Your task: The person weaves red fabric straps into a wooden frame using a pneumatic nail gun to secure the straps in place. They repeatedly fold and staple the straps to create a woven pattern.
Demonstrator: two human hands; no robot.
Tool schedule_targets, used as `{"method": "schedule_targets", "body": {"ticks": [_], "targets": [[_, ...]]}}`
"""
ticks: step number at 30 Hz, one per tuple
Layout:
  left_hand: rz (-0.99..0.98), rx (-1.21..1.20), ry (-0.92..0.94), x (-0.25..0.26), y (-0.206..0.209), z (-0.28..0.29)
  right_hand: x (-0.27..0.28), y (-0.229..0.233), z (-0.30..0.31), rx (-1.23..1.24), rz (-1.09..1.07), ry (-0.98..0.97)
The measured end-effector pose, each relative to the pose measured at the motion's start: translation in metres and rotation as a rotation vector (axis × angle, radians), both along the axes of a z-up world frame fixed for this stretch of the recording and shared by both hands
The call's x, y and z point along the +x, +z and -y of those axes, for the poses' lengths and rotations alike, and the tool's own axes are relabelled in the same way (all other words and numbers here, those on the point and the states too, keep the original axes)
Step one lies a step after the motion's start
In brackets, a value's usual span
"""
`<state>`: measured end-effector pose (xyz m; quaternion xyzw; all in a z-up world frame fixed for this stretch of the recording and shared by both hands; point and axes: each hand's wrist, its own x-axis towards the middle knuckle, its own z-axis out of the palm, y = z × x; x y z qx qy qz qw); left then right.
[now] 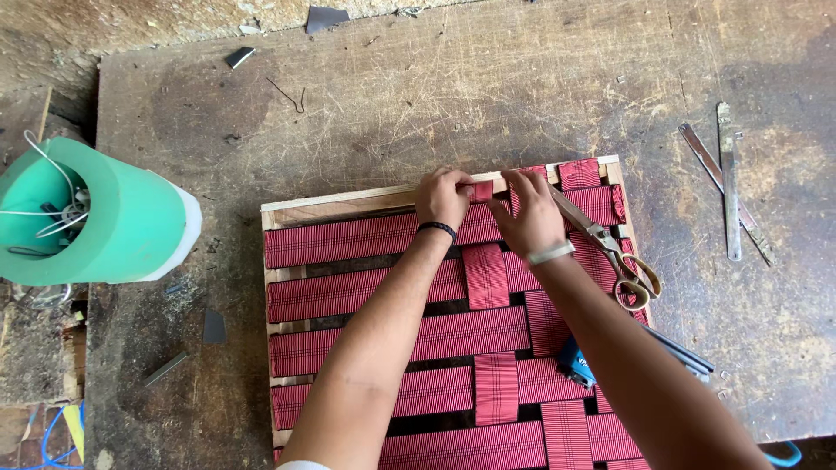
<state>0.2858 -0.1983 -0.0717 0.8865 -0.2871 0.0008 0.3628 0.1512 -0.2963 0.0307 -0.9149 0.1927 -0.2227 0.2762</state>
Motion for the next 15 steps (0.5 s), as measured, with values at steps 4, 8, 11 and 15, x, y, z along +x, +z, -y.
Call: {"method": "schedule_targets", "body": {"ticks": [4,8,11,15], "targets": [[-0.067,0.076,0.029,-0.002,0.001,0.006,-0.109,0.018,-0.013,0.260,-0.324,-0.163],[-0.099,0.205,0.040,0.005,0.007,0.006,-0.235,0.021,-0.016,0.014,-0.670,-0.303],[-0.015,0.099,-0.015,0.006,0.008,0.000,-0.292,0.011,-0.011,0.024,-0.795,-0.107],[0.123,0.053,-0.035,0.002,0.006,-0.011,-0.297,-0.003,-0.008,-0.106,-0.940,-0.097]]}}
